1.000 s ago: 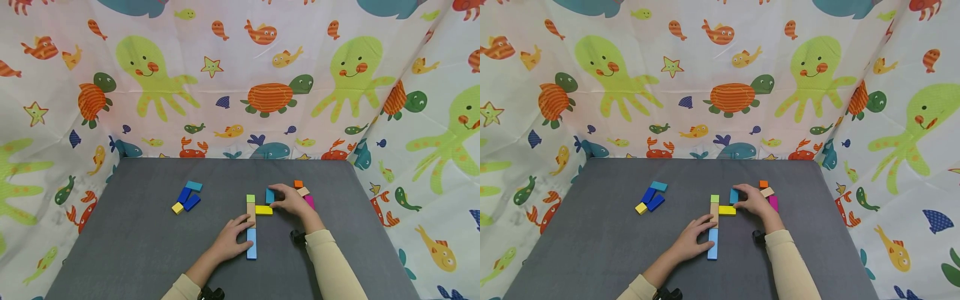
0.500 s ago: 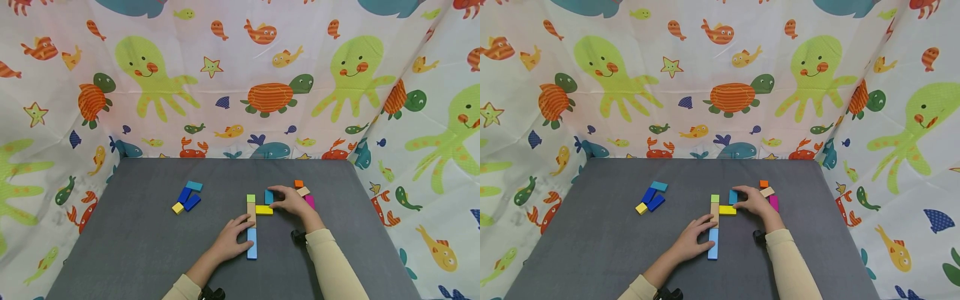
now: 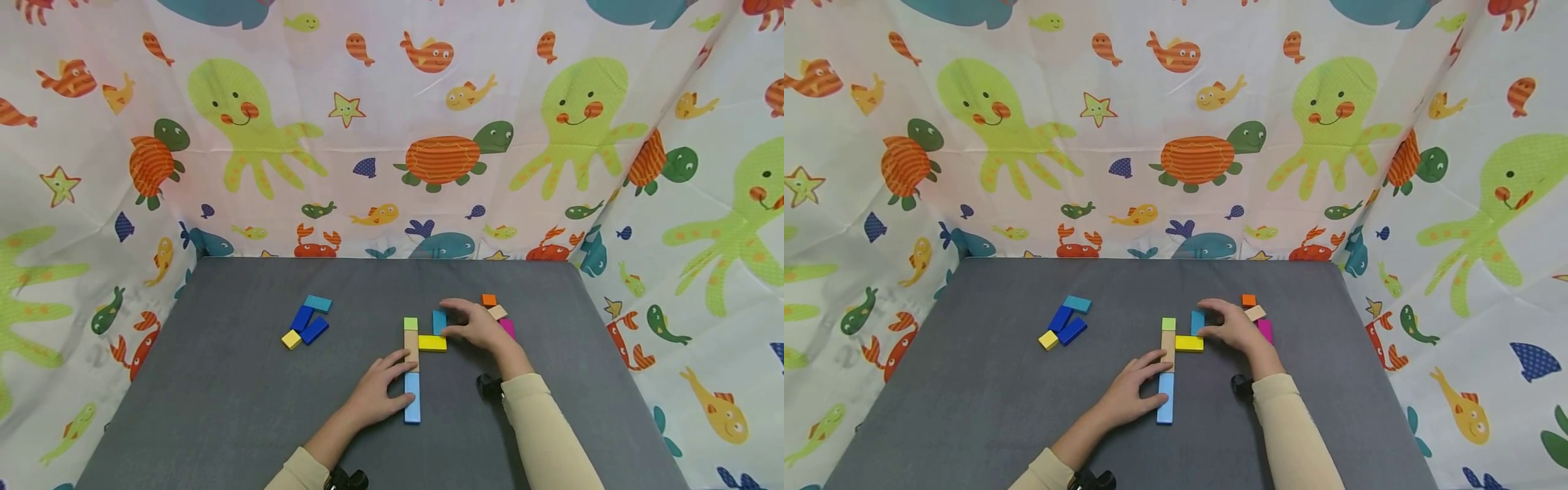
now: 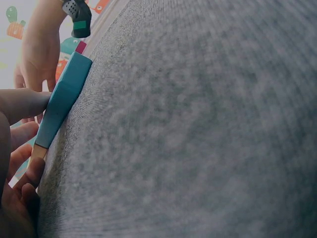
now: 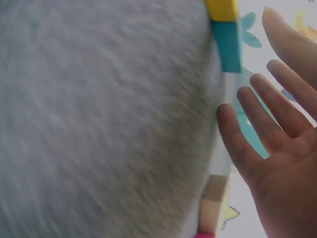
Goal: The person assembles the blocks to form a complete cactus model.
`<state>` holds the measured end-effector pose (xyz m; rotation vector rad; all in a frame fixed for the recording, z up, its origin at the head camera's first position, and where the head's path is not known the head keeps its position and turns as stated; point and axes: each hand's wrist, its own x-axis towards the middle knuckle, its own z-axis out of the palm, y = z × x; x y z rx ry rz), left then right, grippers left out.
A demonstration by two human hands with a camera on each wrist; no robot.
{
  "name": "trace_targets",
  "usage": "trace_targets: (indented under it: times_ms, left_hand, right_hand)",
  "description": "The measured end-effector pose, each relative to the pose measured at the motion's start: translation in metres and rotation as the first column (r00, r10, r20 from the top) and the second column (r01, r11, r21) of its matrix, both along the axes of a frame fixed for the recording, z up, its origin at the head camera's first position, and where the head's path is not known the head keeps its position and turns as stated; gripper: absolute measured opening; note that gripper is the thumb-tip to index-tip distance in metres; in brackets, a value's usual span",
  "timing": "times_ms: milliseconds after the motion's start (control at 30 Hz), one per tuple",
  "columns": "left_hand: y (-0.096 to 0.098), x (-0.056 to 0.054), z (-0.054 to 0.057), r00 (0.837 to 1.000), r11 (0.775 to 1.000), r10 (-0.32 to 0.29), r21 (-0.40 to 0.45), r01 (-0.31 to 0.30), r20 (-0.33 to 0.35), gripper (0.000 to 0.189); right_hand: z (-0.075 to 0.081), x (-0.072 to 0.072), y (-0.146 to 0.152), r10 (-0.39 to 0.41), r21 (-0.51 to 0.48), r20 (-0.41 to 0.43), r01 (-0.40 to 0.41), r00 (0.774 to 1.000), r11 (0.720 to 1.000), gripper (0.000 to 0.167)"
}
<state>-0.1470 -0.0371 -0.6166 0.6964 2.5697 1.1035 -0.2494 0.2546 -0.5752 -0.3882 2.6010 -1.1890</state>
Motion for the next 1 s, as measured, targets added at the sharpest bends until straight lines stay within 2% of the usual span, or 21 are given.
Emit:
trace_targets:
  times_ms: [100,267,467,600,800,1000]
  left_hand:
    - [-0.001,0.0,-0.001,1.0,1.0,-0.002,0.0,0.002,0.002,0.058]
    - [-0.002,0.001,-0.002,1.0,1.0,-0.003,0.008,0.004,-0.029,0.058]
    - [-0.002,0.0,-0.003,0.999,1.0,-0.015,0.018,0.016,-0.04,0.058]
    - [-0.002,0.0,-0.002,0.999,1.0,-0.012,0.016,0.013,-0.03,0.058]
    - [-0.001,0.0,-0.001,1.0,1.0,-0.008,0.007,0.008,-0.005,0.058]
    - [-0.001,0.0,0.0,1.0,1.0,-0.014,0.012,0.014,-0.01,0.058]
  right_hand:
    - [0.007,0.003,0.005,-0.028,-0.021,-0.018,0.027,0.999,0.999,0.065]
    - [0.017,0.009,0.016,-0.057,0.006,-0.076,0.058,0.995,0.998,0.065]
    - [0.025,0.022,0.039,-0.106,0.006,-0.138,0.108,0.985,0.994,0.063]
    - [0.026,0.029,0.057,-0.162,0.021,-0.134,0.166,0.978,0.986,0.064]
    - [0.021,0.034,0.08,-0.19,0.04,-0.13,0.196,0.973,0.98,0.064]
    - [0.016,0.04,0.094,-0.203,0.12,-0.063,0.209,0.977,0.971,0.065]
